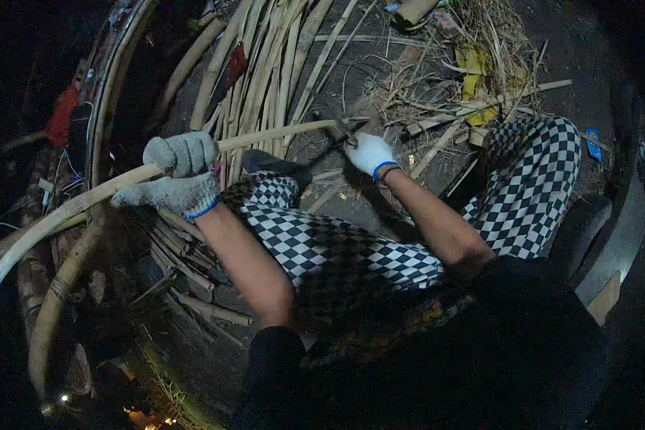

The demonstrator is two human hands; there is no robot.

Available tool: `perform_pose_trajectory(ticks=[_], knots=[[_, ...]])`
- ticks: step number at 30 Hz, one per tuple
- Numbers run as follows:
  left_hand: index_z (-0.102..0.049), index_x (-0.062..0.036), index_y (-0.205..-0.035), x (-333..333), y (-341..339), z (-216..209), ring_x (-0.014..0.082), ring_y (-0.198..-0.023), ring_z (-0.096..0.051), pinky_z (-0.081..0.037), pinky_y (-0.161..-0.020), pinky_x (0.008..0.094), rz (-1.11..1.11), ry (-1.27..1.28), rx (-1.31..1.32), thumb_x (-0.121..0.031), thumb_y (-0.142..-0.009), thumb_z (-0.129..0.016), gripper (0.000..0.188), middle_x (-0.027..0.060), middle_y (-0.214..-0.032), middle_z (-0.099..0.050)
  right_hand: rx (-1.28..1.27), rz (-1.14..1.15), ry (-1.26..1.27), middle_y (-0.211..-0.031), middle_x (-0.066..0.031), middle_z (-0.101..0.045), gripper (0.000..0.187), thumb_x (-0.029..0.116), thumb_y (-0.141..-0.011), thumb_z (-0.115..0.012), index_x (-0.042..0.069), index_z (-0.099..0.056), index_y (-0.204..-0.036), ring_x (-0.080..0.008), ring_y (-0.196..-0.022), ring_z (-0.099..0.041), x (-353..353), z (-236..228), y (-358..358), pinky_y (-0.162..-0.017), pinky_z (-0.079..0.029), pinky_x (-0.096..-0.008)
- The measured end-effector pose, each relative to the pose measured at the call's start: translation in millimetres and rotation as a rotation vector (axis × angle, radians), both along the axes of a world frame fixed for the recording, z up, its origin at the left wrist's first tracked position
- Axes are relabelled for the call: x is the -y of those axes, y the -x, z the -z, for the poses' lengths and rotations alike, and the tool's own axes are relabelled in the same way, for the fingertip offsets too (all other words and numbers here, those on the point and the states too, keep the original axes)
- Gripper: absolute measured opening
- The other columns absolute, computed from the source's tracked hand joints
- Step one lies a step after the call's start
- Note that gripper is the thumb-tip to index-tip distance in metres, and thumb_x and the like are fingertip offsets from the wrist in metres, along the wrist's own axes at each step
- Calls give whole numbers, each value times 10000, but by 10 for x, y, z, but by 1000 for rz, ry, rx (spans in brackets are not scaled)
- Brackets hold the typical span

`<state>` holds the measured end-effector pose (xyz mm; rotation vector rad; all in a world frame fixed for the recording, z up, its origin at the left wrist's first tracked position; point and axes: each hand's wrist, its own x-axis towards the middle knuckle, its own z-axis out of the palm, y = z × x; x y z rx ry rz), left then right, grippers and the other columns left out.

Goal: The recorder is using a knife to shave thin strips from a length of bamboo.

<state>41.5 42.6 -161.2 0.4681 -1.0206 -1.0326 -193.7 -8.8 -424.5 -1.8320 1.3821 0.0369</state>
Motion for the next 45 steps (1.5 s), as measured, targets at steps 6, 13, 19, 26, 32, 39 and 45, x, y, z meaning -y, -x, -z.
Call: perform_pose_trajectory(ticks=[6,13,19,26,32,39,45], knots=[[-412,-161,-605,-14,-25,6,105,-376,-252,-243,-399,283,17,0,22,-811,-688,-507,663,-51,-454,-309,365,-16,310,-968,-201,-636,429,319,-806,-572,48,-555,-1138,-393,-908,-605,-285,502,196,-799,-486,-467],[-409,-160,-614,12,-44,15,102,-384,-248,-246,-402,280,-28,-19,-15,-805,-704,-494,657,-54,-455,-295,-229,82,-123,-946,-224,-656,398,341,-828,-462,20,-679,-918,-392,-906,-628,-384,1502,726,-807,-509,-443],[-419,-149,-609,72,-13,16,111,-409,-247,-217,-430,288,-27,-63,24,-772,-707,-524,639,-38,-476,-288,157,172,-12,-938,-264,-633,457,375,-744,-526,-22,-651,-934,-414,-910,-609,-152,260,-5,-827,-482,-464],[-417,-146,-613,42,45,57,121,-422,-251,-209,-460,291,-106,-100,-85,-773,-704,-521,642,-31,-476,-281,581,97,152,-866,-234,-634,293,275,-804,-532,44,-633,-952,-394,-822,-619,-267,-807,-364,-768,-498,-457],[-397,-138,-634,51,138,54,123,-411,-231,-189,-443,297,-180,-55,32,-739,-776,-463,621,-22,-494,-265,409,313,40,-870,-242,-638,325,294,-809,-531,37,-660,-959,-411,-845,-617,-246,-293,-109,-789,-499,-456],[-379,-143,-630,135,193,10,108,-408,-192,-168,-423,300,-316,-64,46,-715,-817,-421,603,-34,-502,-228,472,111,200,-804,-250,-628,306,286,-811,-505,12,-642,-808,-415,-800,-619,-192,-902,-350,-758,-494,-497],[-386,-157,-619,72,168,29,107,-409,-191,-173,-422,301,-238,-46,8,-725,-798,-446,599,-36,-497,-242,465,91,305,-814,-232,-637,308,318,-809,-529,34,-647,-802,-396,-821,-625,-286,-506,-234,-767,-499,-481]])
